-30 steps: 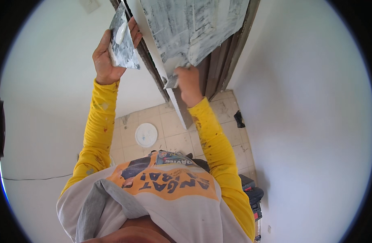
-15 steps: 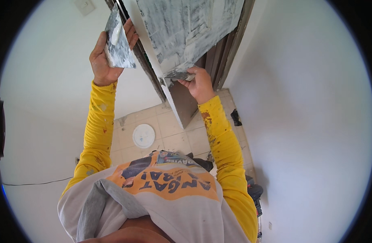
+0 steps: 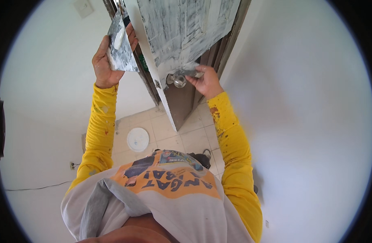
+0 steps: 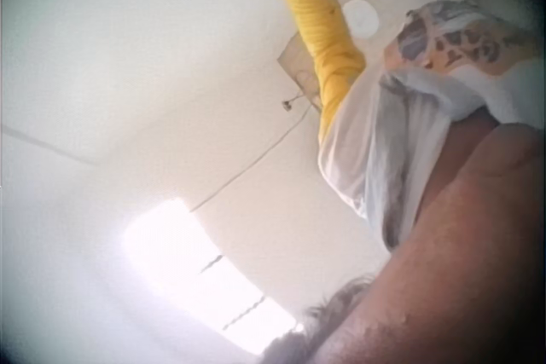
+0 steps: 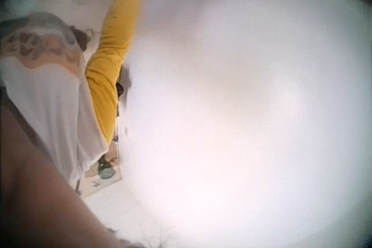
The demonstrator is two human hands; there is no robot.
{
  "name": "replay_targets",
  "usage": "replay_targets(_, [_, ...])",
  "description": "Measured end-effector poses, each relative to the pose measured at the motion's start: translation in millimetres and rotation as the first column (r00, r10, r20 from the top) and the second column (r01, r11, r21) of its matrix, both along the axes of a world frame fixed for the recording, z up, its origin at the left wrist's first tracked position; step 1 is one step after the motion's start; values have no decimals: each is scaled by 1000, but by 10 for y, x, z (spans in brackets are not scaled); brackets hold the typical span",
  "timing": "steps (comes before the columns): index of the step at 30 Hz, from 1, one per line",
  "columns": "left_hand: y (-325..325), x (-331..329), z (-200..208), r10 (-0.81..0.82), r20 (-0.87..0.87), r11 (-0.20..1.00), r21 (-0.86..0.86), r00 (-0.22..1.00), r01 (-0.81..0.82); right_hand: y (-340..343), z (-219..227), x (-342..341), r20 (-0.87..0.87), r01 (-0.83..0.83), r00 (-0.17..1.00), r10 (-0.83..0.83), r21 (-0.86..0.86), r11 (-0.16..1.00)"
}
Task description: The person uses a putty knife to scoop white plaster from a bucket and applies it to a wooden door. They spread the plaster across the door surface in repeated strokes, occasionally reloading the tool from the bucket.
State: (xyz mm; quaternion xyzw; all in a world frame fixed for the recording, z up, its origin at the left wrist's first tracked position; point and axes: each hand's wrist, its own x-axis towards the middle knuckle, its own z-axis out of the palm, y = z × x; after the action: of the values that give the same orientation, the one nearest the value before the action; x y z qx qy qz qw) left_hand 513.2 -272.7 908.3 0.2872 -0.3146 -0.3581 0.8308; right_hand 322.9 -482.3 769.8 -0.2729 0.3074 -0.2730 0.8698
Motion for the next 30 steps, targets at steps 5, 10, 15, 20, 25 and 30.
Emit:
replay_targets(5, [-25, -162, 52, 7, 33, 999, -44, 999, -6, -6, -280, 44, 170, -99, 982, 79, 110, 989])
replay_targets(10, [-20, -79, -42, -102, -32, 981, -168, 994, 95, -190, -340, 203, 174, -165, 978, 114, 316, 934])
replay_targets(15, [-24, -161, -10, 26, 9, 994, -107, 1000, -25, -367, -234, 342, 186, -272, 958, 219, 343, 899])
replay_targets(20, [-51, -235, 51, 146, 86, 988, -67, 986, -140, -781, -364, 323, 448, -306, 880, 161, 275, 911])
replay_targets(25, [-88, -435, 96, 285, 28, 958, -46, 958, -284, -710, -521, 123, 208, -220, 971, 115, 605, 766])
replay_targets(30, [-147, -506, 125, 318, -21, 947, -52, 948, -318, -730, -855, 245, 314, -286, 948, 50, 772, 568])
